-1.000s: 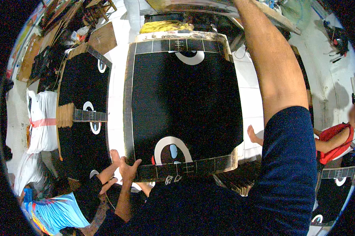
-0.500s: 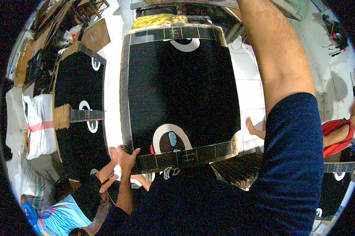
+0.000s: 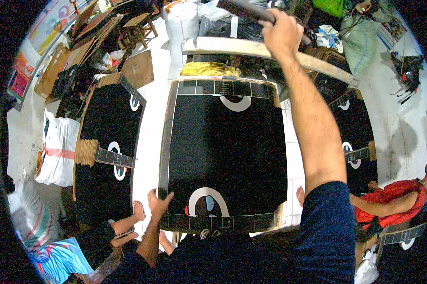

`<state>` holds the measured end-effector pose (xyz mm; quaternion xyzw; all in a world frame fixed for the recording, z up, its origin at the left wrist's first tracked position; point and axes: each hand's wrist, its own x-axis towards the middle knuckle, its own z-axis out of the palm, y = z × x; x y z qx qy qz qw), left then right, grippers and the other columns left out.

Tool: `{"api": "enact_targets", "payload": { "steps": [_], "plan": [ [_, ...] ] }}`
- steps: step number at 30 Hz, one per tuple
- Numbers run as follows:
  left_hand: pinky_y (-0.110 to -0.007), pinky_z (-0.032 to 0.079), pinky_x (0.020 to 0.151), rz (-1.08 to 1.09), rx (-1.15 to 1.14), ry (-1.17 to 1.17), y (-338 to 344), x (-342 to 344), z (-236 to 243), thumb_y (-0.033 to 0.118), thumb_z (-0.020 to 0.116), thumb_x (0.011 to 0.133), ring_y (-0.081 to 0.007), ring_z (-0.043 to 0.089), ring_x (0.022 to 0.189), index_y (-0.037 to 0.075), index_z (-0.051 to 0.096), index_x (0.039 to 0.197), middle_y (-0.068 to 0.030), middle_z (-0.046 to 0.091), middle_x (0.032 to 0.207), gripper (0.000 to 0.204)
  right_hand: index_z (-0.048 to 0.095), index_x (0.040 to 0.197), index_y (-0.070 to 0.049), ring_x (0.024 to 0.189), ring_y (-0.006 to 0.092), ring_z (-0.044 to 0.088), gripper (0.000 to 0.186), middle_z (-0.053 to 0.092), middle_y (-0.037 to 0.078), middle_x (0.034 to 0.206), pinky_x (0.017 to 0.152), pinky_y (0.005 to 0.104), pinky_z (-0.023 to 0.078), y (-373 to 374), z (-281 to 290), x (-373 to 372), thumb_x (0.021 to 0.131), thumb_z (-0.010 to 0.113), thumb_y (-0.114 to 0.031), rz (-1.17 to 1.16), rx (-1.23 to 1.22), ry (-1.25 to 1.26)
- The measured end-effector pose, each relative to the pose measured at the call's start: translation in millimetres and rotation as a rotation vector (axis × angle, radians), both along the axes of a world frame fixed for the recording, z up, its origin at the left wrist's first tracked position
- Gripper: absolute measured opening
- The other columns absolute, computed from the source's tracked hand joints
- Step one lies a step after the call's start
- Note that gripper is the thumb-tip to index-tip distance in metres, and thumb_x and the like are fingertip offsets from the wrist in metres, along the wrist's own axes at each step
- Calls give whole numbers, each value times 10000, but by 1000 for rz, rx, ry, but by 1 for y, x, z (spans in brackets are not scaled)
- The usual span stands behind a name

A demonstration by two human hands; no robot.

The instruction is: The person uses a squeegee to pull ink across a screen printing frame placed over a black skateboard deck. They repeatedly lift the frame, inspect the deck, and reposition the frame to continue printing.

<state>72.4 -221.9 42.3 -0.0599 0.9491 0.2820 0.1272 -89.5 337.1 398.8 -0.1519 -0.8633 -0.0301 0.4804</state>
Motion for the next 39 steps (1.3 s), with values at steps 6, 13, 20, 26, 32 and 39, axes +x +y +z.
{"api": "enact_targets", "payload": {
  "steps": [6, 13, 20, 26, 32, 39],
  "plan": [
    [-464, 429, 1141, -94, 1443, -98, 188, -97, 129, 454, 609, 1043, -316, 536, 1349, -31, 428, 1480, -218, 554, 1439, 678, 726, 1102, -152, 1111, 289, 632, 320, 718, 53, 1093, 1053, 485, 385, -44, -110, 76, 794, 694, -72, 244, -41, 130],
    [-518, 344, 1151, 751, 1513, -620, 250, -92, 108, 679, 438, 982, -320, 455, 1362, 37, 414, 1524, -175, 448, 1519, 841, 738, 1091, -197, 1101, 244, 633, 292, 713, 0, 1058, 1048, 456, 371, -93, -248, 134, 830, 673, -82, 236, -184, -8],
    [-496, 454, 1030, 401, 670, 15, 220, -67, -9, 499, 736, 909, -355, 586, 1188, -59, 482, 1403, -205, 610, 1265, 788, 690, 1113, -184, 1102, 249, 600, 436, 682, 9, 1069, 1008, 455, 376, -27, -302, 60, 710, 706, -18, 202, -237, -391],
    [-555, 323, 1185, -530, 63, 543, 210, -81, -31, 546, 901, 704, -412, 423, 1438, -54, 332, 1539, -272, 437, 1531, 1174, 689, 1093, -170, 1010, 271, 643, 366, 693, 32, 1008, 941, 487, 436, -9, -327, 11, 740, 780, -140, 76, -189, -637],
    [-537, 306, 1200, -508, -33, 507, 215, -79, -38, 565, 912, 649, -427, 400, 1446, -60, 305, 1553, -267, 414, 1557, 1256, 697, 1101, -183, 1012, 274, 670, 361, 714, 29, 1023, 874, 506, 462, 32, -322, -34, 781, 822, -290, 116, -174, -677],
    [-546, 297, 1213, -551, -66, 521, 215, -82, -35, 587, 890, 677, -408, 392, 1462, -76, 303, 1542, -275, 416, 1539, 1238, 712, 1142, -203, 1044, 258, 672, 399, 724, 8, 1080, 889, 492, 452, 45, -327, -93, 792, 837, -351, 187, -126, -630]
  ]
}}
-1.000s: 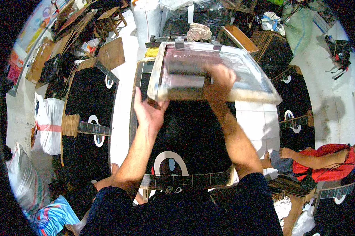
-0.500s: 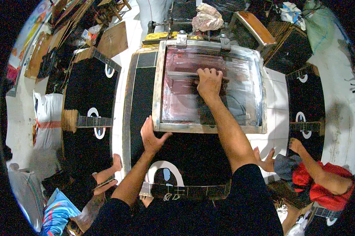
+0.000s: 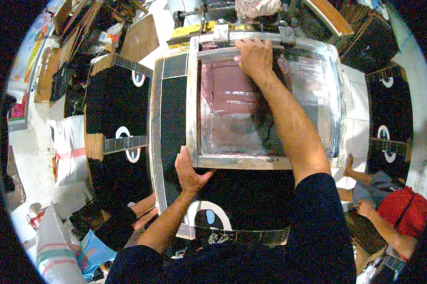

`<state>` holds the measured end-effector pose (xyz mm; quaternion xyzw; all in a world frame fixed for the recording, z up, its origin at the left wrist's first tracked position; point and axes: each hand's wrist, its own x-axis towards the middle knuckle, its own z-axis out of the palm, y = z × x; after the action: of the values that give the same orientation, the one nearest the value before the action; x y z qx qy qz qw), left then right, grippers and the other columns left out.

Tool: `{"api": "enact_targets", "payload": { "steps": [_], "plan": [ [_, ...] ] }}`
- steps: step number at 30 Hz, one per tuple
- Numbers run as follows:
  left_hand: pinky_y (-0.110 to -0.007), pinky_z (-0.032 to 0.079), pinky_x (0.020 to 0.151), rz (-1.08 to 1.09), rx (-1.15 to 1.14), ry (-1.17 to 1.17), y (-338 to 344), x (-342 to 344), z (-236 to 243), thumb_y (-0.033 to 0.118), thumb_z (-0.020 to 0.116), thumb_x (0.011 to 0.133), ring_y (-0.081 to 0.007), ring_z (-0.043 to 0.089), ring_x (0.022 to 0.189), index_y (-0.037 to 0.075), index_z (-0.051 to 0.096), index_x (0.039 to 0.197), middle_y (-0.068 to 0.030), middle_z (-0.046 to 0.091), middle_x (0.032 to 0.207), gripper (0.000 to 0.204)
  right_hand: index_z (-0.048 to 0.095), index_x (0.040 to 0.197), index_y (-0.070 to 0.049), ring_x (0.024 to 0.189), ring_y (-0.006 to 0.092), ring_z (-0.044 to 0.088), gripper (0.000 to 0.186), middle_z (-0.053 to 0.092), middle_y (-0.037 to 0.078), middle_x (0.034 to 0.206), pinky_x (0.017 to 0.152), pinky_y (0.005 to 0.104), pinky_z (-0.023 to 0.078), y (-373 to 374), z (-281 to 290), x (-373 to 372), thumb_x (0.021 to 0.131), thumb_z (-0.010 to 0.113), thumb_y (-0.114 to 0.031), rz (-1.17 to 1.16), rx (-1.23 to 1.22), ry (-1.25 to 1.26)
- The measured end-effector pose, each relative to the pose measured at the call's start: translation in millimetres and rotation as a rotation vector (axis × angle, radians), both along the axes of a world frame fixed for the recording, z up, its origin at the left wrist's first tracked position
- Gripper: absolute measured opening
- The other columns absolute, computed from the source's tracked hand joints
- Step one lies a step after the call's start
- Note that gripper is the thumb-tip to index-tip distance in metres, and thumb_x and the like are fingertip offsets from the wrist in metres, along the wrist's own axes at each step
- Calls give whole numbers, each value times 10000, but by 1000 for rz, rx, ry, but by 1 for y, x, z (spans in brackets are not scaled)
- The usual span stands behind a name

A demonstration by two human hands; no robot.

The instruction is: The person uses a squeegee to pull ink across a screen printing frame placed over a black skateboard deck. They repeatedly lift the frame, inspect the deck, and reposition the frame to continue printing.

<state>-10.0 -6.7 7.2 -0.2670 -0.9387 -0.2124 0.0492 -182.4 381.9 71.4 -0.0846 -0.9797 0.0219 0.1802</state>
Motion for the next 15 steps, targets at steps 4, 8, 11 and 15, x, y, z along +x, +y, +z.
{"api": "enact_targets", "payload": {
  "steps": [4, 8, 11, 15],
  "plan": [
    [-548, 299, 1209, 21, -17, 2, 2, 2, -1, 578, 890, 676, -409, 380, 1471, -75, 304, 1544, -273, 407, 1551, 1234, 665, 1146, -203, 1073, 232, 624, 381, 660, -3, 1061, 888, 470, 430, 1, -11, 16, 821, 809, -340, 205, 57, 0],
    [-539, 314, 1181, 21, -39, -5, 1, 3, -2, 561, 919, 636, -457, 407, 1411, -74, 277, 1567, -281, 406, 1554, 1297, 663, 1134, -223, 1050, 222, 602, 402, 638, -19, 1041, 891, 461, 427, -9, -13, 40, 770, 828, -265, 368, 33, 32],
    [-543, 291, 1203, 15, -38, -25, -1, 7, 0, 543, 914, 661, -420, 382, 1454, -70, 282, 1563, -266, 404, 1562, 1261, 669, 1060, -210, 1037, 218, 599, 354, 623, -15, 997, 881, 432, 426, -19, -6, 76, 736, 811, -180, 338, 26, 39],
    [-545, 280, 1213, 23, -24, -41, -4, 10, 0, 539, 910, 672, -416, 372, 1470, -68, 288, 1560, -268, 399, 1568, 1242, 691, 1011, -228, 1040, 232, 628, 235, 669, -15, 1003, 913, 451, 452, -34, -2, 124, 784, 734, -184, 177, -16, -37]
  ]
}}
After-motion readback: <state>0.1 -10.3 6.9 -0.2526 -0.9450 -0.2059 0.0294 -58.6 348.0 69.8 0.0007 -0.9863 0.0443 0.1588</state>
